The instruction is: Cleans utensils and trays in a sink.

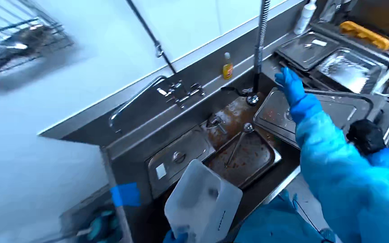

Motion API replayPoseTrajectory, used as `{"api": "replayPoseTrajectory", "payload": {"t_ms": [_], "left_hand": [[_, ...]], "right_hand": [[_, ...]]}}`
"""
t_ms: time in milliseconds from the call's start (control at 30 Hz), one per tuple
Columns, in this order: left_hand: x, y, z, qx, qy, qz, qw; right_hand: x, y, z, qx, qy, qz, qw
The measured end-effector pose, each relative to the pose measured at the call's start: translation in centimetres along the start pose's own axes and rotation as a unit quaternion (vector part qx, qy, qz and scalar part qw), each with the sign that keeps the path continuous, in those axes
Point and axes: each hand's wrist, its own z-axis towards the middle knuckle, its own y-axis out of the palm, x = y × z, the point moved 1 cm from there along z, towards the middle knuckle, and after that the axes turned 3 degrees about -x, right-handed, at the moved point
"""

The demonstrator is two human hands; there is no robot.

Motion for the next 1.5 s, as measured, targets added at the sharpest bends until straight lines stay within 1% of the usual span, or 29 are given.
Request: {"api": "replayPoseTrajectory", "payload": {"t_ms": [33, 67, 100, 167, 233, 333, 367, 400, 467, 533, 600, 667, 700, 767, 833, 900, 967, 1033, 1100, 1167, 1200, 1267, 1300, 1333, 1367, 1400, 1433, 1467, 1500], "left_hand": [[-0.4, -0.6, 1.2, 0.005, 0.010, 0.014, 1.000], [-0.7, -1.3, 2.1, 0.011, 0.013, 0.033, 0.999], [-1.1, -1.9, 3.0, 0.020, 0.015, 0.051, 0.998], [-1.9, -2.9, 5.4, 0.045, 0.020, 0.072, 0.996], [-2.6, -3.7, 8.2, 0.069, 0.019, 0.066, 0.995], [-5.5, -4.3, 11.4, 0.084, -0.013, 0.057, 0.995], [-6.5, -4.6, 12.4, 0.087, -0.025, 0.067, 0.994], [-7.4, -4.8, 13.4, 0.089, -0.036, 0.083, 0.992], [-8.7, -3.9, 15.1, 0.089, -0.056, 0.127, 0.986], [-9.4, -2.7, 16.3, 0.081, -0.075, 0.181, 0.977], [-9.3, -1.6, 17.3, 0.078, -0.087, 0.221, 0.968], [-7.5, -0.1, 17.6, 0.091, -0.087, 0.252, 0.960], [-6.5, 0.4, 17.5, 0.101, -0.083, 0.269, 0.954], [-4.1, 1.7, 16.2, 0.128, -0.071, 0.281, 0.949], [-1.7, 4.0, 14.1, 0.146, -0.086, 0.299, 0.939], [-1.5, 6.9, 12.5, 0.117, -0.108, 0.321, 0.934], [-3.7, 8.0, 11.7, 0.096, -0.120, 0.296, 0.943], [-5.8, 8.1, 12.2, 0.110, -0.121, 0.240, 0.957], [-7.6, 7.3, 13.9, 0.107, -0.142, 0.234, 0.956], [-7.5, 6.3, 14.5, 0.122, -0.138, 0.246, 0.952], [-6.4, 6.4, 14.0, 0.153, -0.120, 0.251, 0.948], [-2.4, 7.7, 12.4, 0.237, -0.047, 0.234, 0.942], [-0.6, 9.2, 11.5, 0.250, 0.007, 0.203, 0.947], [1.1, 11.4, 10.6, 0.232, 0.063, 0.166, 0.956], [2.5, 14.3, 9.6, 0.187, 0.097, 0.141, 0.967], [3.8, 17.7, 8.6, 0.111, 0.096, 0.115, 0.982], [4.9, 21.1, 7.7, 0.011, 0.070, 0.083, 0.994], [5.4, 24.7, 7.0, -0.088, 0.033, 0.050, 0.994], [5.5, 28.0, 6.3, -0.172, -0.017, -0.004, 0.985]], "right_hand": [[0.2, 1.3, 3.7, -0.081, 0.032, 0.024, 0.996], [0.7, 3.3, 6.3, -0.176, 0.068, 0.041, 0.981], [1.8, 5.4, 8.0, -0.266, 0.101, 0.047, 0.957], [3.1, 9.5, 9.1, -0.406, 0.148, 0.033, 0.901], [4.0, 11.4, 9.5, -0.484, 0.161, 0.018, 0.860], [6.0, 12.2, 8.0, -0.560, 0.145, 0.042, 0.815], [6.3, 12.5, 6.9, -0.572, 0.138, 0.054, 0.807], [6.5, 13.0, 5.6, -0.569, 0.128, 0.061, 0.810], [5.9, 13.6, 3.0, -0.540, 0.096, 0.023, 0.836], [4.5, 14.4, -0.2, -0.534, 0.116, -0.018, 0.837], [4.1, 15.4, -3.0, -0.552, 0.129, -0.018, 0.824], [4.5, 15.7, -4.6, -0.595, 0.099, -0.038, 0.797], [5.1, 15.7, -5.2, -0.616, 0.086, -0.023, 0.782], [6.5, 15.4, -6.5, -0.634, 0.092, 0.089, 0.763], [5.4, 13.6, -7.8, -0.623, 0.084, 0.176, 0.757], [3.1, 11.3, -9.1, -0.603, 0.059, 0.175, 0.776], [1.9, 9.8, -10.7, -0.587, 0.028, 0.146, 0.796], [1.9, 8.3, -11.5, -0.598, -0.034, 0.107, 0.794], [0.0, 7.1, -12.9, -0.575, -0.081, 0.016, 0.814], [-1.0, 6.7, -13.9, -0.501, -0.087, -0.013, 0.861], [-1.1, 6.4, -14.0, -0.456, -0.092, -0.010, 0.885], [-1.4, 5.5, -13.5, -0.363, -0.117, -0.013, 0.924], [-1.5, 5.0, -13.1, -0.315, -0.132, -0.019, 0.940], [-1.7, 4.6, -12.8, -0.269, -0.148, -0.029, 0.951], [-1.9, 4.3, -12.5, -0.228, -0.168, -0.042, 0.958], [-2.2, 4.1, -12.2, -0.190, -0.188, -0.056, 0.962], [-2.5, 4.0, -12.0, -0.158, -0.206, -0.064, 0.964], [-2.7, 3.9, -11.8, -0.133, -0.222, -0.067, 0.964], [-2.8, 3.7, -11.7, -0.113, -0.231, -0.057, 0.965]]}}
